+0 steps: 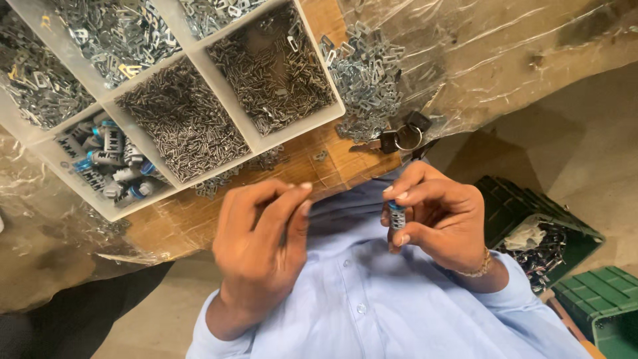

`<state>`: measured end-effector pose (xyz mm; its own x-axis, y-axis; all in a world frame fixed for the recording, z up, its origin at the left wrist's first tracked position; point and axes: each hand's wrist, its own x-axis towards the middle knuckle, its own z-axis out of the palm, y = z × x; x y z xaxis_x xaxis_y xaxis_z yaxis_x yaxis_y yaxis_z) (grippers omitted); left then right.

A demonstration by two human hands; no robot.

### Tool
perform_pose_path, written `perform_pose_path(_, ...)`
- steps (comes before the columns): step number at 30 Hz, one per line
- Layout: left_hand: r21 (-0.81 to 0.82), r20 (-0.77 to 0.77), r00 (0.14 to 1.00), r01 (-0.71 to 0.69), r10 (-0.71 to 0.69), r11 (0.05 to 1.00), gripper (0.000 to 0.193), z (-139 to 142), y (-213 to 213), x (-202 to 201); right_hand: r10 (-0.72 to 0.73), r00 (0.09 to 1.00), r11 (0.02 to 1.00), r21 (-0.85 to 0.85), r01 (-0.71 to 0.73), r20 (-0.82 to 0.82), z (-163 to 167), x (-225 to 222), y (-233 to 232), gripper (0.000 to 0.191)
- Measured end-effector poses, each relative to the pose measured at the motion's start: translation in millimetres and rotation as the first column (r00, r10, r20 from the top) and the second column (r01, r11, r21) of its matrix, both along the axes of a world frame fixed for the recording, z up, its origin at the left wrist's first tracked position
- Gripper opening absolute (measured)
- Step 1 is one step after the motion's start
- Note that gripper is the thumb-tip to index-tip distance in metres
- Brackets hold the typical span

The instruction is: The person assembles small cylindrical key cores by inserting metal pins into the barrel and securing them with a blue cap. The person repeats this process with multiple units, placing finished assemblies into a compartmentalized tray.

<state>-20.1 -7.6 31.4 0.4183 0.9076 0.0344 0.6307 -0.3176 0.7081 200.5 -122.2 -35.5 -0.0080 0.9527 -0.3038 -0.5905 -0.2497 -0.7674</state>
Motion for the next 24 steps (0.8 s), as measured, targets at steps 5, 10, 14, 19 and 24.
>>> perform_pose_path(5, 0.228, -0.227, 0.974, 0.073, -0.02, 0.971, 0.035, -12, -19, 3, 0.065, 0.998, 0.998, 0.001, -0.065, 0.019, 1, -5, 7, 0.034)
perform_pose_path(10, 0.172, -0.237, 0.97, 0.104, -0.061, 0.98, 0.028, -17, -19, -6, 0.125, 0.992, 0.991, 0.047, -0.126, 0.011, 10, -4, 11, 0.036)
perform_pose_path(14, 0.144, -0.12, 0.991, 0.072, -0.055, 0.987, 0.019, -15, -17, -10, 0.133, 0.991, 0.991, -0.018, -0.132, 0.019, 4, -14, 15, 0.035)
perform_pose_path(19, 0.271, -0.263, 0.965, 0.089, -0.015, 0.958, 0.037, -21, -18, 0, 0.131, 0.991, 0.991, -0.004, -0.131, 0.02, 7, -20, 15, 0.034)
perform_pose_path(24, 0.191, -0.076, 0.987, 0.156, -0.144, 0.969, 0.024, -27, -15, -12, 0.117, 0.99, 0.993, -0.02, -0.116, 0.076, 12, -19, 17, 0.034)
